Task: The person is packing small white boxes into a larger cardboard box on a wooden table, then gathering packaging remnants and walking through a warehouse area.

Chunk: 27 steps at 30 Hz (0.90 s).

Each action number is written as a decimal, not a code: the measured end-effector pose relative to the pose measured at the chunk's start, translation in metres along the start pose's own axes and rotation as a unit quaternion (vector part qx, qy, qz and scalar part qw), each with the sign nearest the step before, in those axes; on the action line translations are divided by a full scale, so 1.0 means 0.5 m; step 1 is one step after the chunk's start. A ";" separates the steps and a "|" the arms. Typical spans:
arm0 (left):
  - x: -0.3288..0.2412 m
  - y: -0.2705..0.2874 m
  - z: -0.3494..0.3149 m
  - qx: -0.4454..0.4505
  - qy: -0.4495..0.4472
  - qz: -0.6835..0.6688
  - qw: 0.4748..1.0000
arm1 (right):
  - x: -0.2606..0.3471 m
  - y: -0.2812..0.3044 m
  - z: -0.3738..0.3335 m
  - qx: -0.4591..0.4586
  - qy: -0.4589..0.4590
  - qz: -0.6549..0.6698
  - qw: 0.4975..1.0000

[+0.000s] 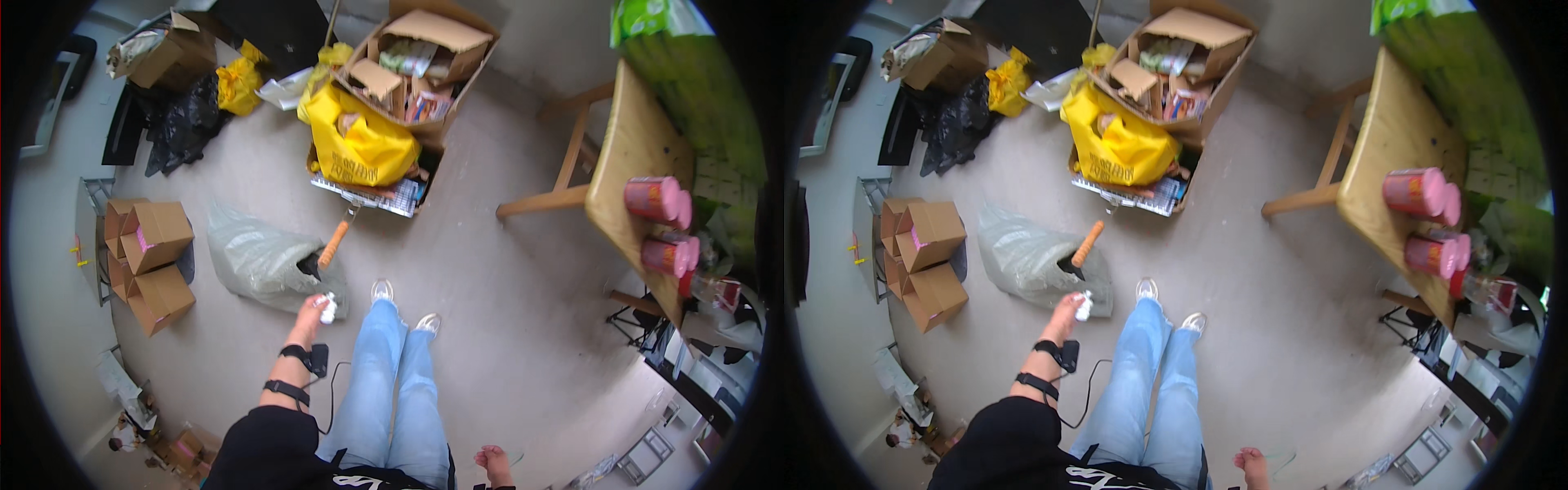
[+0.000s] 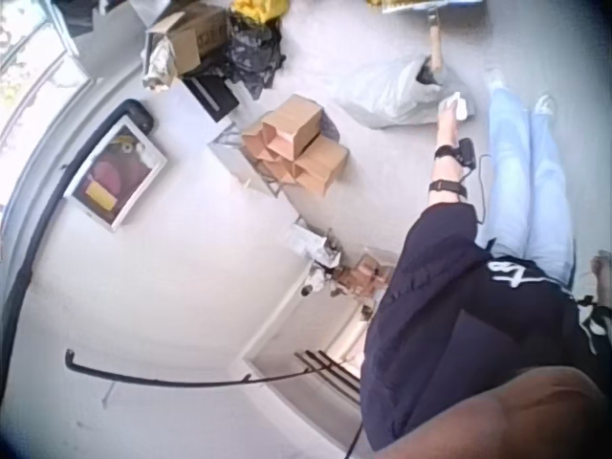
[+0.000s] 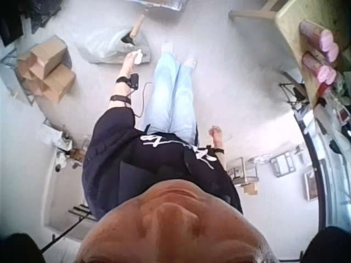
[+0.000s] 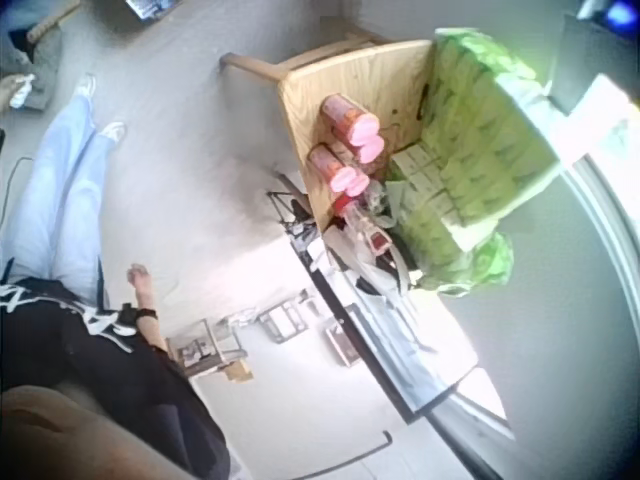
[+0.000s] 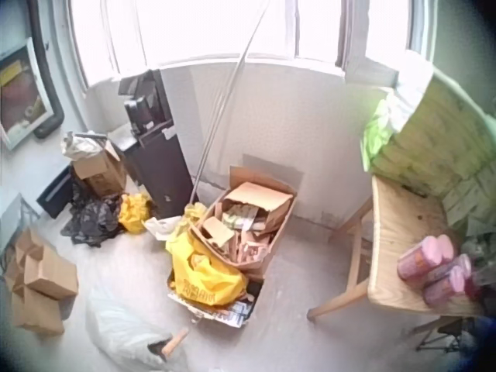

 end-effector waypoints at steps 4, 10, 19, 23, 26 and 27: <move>0.018 -0.061 -0.109 0.061 0.041 -0.034 0.997 | 0.025 0.018 -0.002 0.028 0.081 -0.053 0.995; -0.028 -0.080 -0.312 0.132 0.069 -0.052 0.987 | 0.082 0.060 0.029 0.041 0.161 -0.122 0.979; -0.051 0.068 -0.480 0.062 0.020 -0.248 0.967 | 0.264 0.081 0.062 0.047 0.284 -0.168 0.943; -0.015 0.146 -0.514 0.053 -0.060 -0.286 0.955 | 0.383 0.047 -0.055 0.020 0.335 -0.254 0.907; 0.006 0.189 -0.565 0.012 -0.084 -0.309 0.947 | 0.424 0.041 -0.068 0.039 0.371 -0.191 0.908; 0.017 0.205 -0.578 -0.011 -0.098 -0.314 0.944 | 0.435 0.038 -0.072 0.045 0.379 -0.198 0.903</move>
Point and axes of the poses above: each hand's wrist, its own z-axis towards the middle knuckle, its own y-axis out of the back of the hand, x = y × z, the point moved 3 cm from there along z, towards the middle knuckle, and after that the axes turned 5 degrees about -x, right-handed, at the moved point
